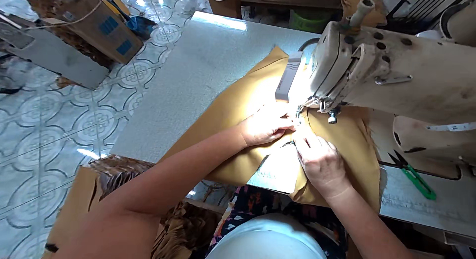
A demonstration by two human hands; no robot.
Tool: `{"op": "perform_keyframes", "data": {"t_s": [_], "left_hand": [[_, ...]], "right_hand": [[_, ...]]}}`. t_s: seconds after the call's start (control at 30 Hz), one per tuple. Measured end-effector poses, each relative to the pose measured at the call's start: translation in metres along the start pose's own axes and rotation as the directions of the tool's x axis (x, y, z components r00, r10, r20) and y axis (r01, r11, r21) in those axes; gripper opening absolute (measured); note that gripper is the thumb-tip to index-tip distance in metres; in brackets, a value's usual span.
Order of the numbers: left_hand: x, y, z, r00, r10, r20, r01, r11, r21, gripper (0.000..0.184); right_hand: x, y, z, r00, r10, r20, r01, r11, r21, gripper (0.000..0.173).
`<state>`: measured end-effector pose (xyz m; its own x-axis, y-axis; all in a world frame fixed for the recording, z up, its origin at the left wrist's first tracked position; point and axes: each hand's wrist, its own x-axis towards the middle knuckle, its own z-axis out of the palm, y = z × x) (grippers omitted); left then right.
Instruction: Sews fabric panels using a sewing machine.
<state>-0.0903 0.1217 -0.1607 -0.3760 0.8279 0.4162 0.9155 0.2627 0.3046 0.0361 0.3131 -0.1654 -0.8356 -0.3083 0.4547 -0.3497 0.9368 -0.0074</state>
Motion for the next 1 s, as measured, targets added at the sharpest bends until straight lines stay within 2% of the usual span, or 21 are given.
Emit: {"op": "perform_keyframes", "data": {"t_s": [0.3, 0.53, 0.67, 0.8, 0.87, 0.97, 1.0], "left_hand": [[0.015, -0.034, -0.002, 0.994, 0.077, 0.074, -0.075, 0.997, -0.029, 0.031], [0.017, -0.047, 0.006, 0.996, 0.087, 0.033, -0.086, 0.995, -0.049, 0.029], [0.017, -0.054, 0.01, 0.996, 0.088, -0.028, -0.088, 0.996, 0.011, 0.031], [0.02, -0.054, 0.006, 0.997, -0.074, -0.021, 0.076, 0.992, 0.1, 0.03], [0.021, -0.05, 0.007, 0.98, -0.197, -0.04, 0.2, 0.973, 0.111, 0.029], [0.025, -0.032, 0.004, 0.876, -0.482, -0.025, 0.482, 0.873, 0.071, 0.036], [0.025, -0.022, 0.003, 0.838, -0.545, -0.013, 0.544, 0.836, 0.065, 0.038]], "right_hand": [[0.018, 0.011, 0.006, 0.997, 0.065, 0.03, -0.067, 0.995, 0.077, 0.02], [0.025, 0.015, 0.008, 0.992, 0.104, 0.074, -0.111, 0.99, 0.09, 0.025], [0.03, 0.017, 0.009, 0.989, 0.125, 0.077, -0.132, 0.987, 0.091, 0.024], [0.028, 0.015, 0.003, 0.979, 0.155, 0.132, -0.173, 0.975, 0.138, 0.027], [0.014, 0.004, -0.01, 0.953, 0.196, 0.231, -0.232, 0.963, 0.14, 0.038], [-0.019, -0.023, -0.037, 0.862, 0.264, 0.432, -0.309, 0.95, 0.035, 0.073], [-0.028, -0.028, -0.041, 0.845, 0.275, 0.459, -0.315, 0.949, 0.013, 0.075]]}}
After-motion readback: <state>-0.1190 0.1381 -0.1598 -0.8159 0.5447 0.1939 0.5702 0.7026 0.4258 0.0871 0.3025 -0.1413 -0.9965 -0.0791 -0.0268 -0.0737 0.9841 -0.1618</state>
